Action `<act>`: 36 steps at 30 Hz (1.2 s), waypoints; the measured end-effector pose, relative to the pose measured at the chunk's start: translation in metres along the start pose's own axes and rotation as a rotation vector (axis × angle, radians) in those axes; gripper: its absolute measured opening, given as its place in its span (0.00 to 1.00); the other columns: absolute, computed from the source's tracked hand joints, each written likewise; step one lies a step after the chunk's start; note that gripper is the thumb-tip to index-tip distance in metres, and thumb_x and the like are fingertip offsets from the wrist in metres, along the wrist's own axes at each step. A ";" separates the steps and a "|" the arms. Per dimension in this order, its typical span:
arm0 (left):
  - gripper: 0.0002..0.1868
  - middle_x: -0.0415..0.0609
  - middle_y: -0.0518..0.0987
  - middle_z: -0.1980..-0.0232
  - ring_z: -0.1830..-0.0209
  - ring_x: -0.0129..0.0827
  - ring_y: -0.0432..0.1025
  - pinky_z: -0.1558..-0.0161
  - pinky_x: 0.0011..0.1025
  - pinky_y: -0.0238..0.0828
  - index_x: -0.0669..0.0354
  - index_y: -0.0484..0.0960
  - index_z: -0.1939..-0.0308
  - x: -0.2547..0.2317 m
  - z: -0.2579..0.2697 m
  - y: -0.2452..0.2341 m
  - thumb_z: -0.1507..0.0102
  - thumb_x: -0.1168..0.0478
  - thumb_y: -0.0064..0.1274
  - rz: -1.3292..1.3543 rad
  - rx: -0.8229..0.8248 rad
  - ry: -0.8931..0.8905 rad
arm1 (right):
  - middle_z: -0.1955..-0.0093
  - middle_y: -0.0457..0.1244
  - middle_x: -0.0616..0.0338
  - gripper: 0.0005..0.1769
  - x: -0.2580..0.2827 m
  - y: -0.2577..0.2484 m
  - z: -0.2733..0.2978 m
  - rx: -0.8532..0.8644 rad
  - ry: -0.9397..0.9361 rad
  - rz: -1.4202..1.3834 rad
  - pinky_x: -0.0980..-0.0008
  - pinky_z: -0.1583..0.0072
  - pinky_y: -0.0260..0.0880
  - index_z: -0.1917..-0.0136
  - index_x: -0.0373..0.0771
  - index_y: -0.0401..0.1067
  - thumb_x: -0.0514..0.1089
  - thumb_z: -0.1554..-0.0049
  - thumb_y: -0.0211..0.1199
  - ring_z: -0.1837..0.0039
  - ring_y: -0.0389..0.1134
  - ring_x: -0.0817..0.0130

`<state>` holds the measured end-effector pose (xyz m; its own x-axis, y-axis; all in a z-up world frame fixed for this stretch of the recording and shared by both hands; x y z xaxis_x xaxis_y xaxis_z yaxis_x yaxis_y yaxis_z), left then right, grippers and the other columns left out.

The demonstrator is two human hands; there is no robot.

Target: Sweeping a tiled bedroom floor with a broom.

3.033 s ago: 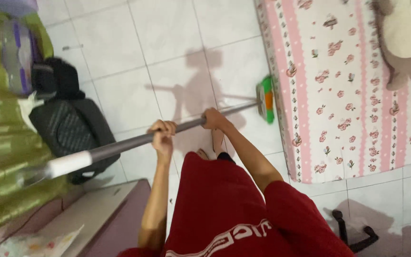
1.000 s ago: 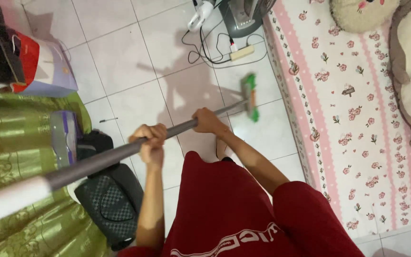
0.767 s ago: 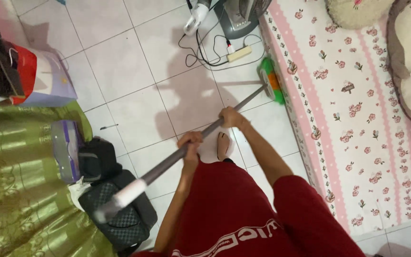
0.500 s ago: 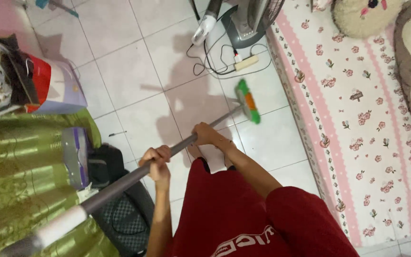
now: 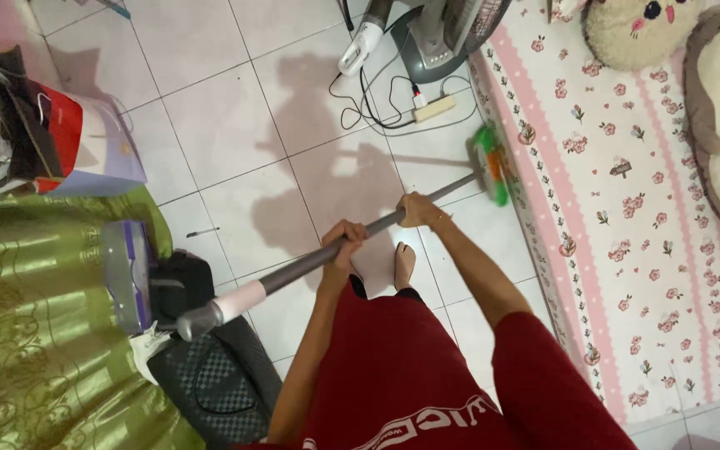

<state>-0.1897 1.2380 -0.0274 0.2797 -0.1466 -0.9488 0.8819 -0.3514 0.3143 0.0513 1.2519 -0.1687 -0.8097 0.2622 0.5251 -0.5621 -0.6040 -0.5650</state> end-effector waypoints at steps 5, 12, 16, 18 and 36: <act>0.02 0.51 0.72 0.67 0.63 0.36 0.67 0.42 0.41 0.69 0.64 0.68 0.72 -0.057 0.012 -0.072 0.45 0.72 0.44 0.029 -0.128 0.090 | 0.55 0.71 0.41 0.19 0.073 0.066 -0.057 -0.141 -0.208 0.054 0.55 0.46 0.74 0.54 0.37 0.81 0.45 0.60 0.68 0.50 0.73 0.45; 0.08 0.48 0.63 0.77 0.76 0.34 0.59 0.68 0.34 0.60 0.59 0.59 0.77 -0.201 0.030 -0.133 0.52 0.70 0.42 -0.136 -0.210 0.166 | 0.65 0.69 0.47 0.10 0.254 0.081 -0.075 -0.162 -0.522 -0.156 0.56 0.46 0.73 0.64 0.36 0.79 0.46 0.56 0.69 0.58 0.72 0.48; 0.09 0.48 0.63 0.78 0.78 0.34 0.57 0.69 0.34 0.58 0.59 0.58 0.78 -0.233 0.011 -0.147 0.52 0.70 0.44 -0.158 -0.080 0.233 | 0.64 0.70 0.48 0.10 0.292 0.058 -0.053 -0.271 -0.545 -0.204 0.57 0.47 0.72 0.63 0.37 0.79 0.45 0.58 0.69 0.58 0.71 0.50; 0.08 0.46 0.64 0.79 0.80 0.35 0.59 0.67 0.36 0.57 0.59 0.61 0.78 -0.243 -0.006 -0.149 0.49 0.70 0.44 -0.049 0.075 0.330 | 0.63 0.71 0.49 0.11 0.300 0.037 -0.023 -0.343 -0.415 -0.242 0.56 0.49 0.71 0.62 0.38 0.81 0.44 0.59 0.69 0.57 0.71 0.51; 0.04 0.47 0.83 0.57 0.62 0.31 0.72 0.59 0.27 0.71 0.58 0.78 0.65 0.058 0.147 0.062 0.34 0.63 0.53 -0.091 1.014 -0.552 | 0.58 0.71 0.43 0.15 -0.084 0.388 0.229 -0.746 0.550 -0.394 0.55 0.46 0.73 0.56 0.36 0.81 0.48 0.53 0.70 0.52 0.72 0.45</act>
<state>-0.1743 1.0718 -0.0581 -0.1931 -0.3782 -0.9053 0.1106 -0.9252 0.3629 -0.0601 0.8237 -0.2865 -0.4026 0.7667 0.5001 -0.6164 0.1769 -0.7673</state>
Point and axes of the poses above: each hand's wrist, its own z-axis away from the middle knuckle, its own y-axis out of the palm, x = y × z, the point moved 2 cm from there along -z, towards the middle knuckle
